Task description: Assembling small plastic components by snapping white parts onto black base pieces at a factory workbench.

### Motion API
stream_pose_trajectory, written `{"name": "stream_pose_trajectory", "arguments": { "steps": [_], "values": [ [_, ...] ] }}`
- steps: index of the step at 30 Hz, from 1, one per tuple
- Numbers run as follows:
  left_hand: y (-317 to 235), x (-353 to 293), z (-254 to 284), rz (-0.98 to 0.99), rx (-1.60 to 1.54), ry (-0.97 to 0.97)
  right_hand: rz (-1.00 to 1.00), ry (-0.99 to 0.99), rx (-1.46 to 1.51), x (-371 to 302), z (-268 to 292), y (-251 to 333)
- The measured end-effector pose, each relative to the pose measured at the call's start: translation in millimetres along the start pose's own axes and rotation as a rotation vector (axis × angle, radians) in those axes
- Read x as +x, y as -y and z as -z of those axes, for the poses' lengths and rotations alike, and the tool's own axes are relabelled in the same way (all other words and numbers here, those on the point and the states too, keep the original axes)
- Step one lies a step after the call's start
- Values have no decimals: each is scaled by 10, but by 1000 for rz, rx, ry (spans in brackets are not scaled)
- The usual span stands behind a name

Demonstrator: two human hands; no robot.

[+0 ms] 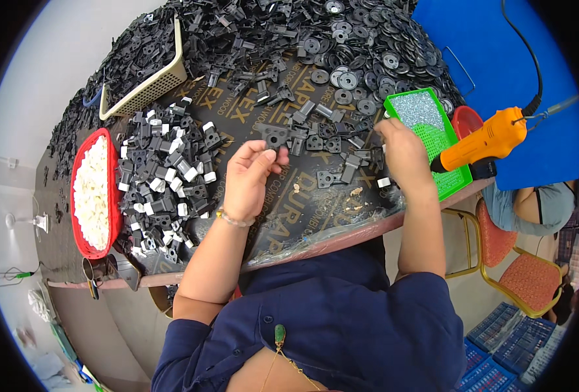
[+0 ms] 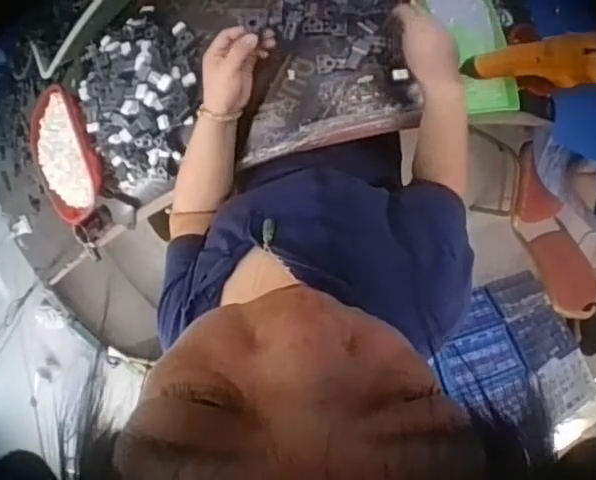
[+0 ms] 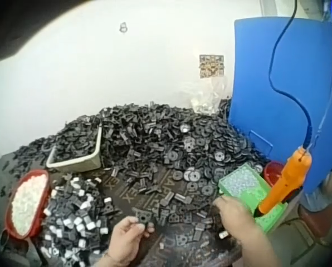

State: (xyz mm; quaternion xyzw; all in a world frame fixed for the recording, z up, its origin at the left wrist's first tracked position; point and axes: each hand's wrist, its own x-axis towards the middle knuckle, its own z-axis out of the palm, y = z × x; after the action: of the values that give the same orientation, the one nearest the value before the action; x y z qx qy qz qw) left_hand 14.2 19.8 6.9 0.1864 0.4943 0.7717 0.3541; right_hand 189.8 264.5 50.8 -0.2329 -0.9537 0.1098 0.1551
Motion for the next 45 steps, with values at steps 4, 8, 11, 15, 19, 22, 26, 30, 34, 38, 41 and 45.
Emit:
{"name": "stream_pose_trajectory", "arguments": {
  "steps": [4, 8, 11, 15, 19, 22, 26, 30, 34, 38, 41, 45],
  "values": [
    [64, 16, 31, -19, -294, 12, 107, 72, -18, -68, -209, -306],
    [-101, -40, -132, 78, -311, 46, 51, -160, -8, -67, -182, -146],
    [-131, -59, -150, 113, -313, 37, -76, -141, 561, -16, -21, 157],
    [-36, -11, -24, 78, -293, 24, -188, 171, 1354, -27, -180, 626],
    [-13, 5, -61, 36, -304, -19, -155, 225, 1557, -32, -442, 951],
    [-4, 4, -57, 2, -296, -32, -235, 242, 1720, -40, -562, 1056],
    [23, -9, -96, 0, -278, -43, -300, 276, 1804, -73, -643, 1004],
    [29, -56, -201, -136, -106, -71, -309, 266, 1802, -114, -728, 959],
    [84, -82, -142, -125, -134, -86, -321, 242, 1823, -119, -705, 1008],
    [23, -98, -89, -59, -160, -49, -205, 274, 1788, -83, -672, 1019],
    [-98, -81, -119, 186, -462, 258, 92, 148, 1447, 30, -619, 1045],
    [-76, -111, -163, 162, -473, 311, 225, 280, 1251, 257, -229, 1208]
  ]
}}
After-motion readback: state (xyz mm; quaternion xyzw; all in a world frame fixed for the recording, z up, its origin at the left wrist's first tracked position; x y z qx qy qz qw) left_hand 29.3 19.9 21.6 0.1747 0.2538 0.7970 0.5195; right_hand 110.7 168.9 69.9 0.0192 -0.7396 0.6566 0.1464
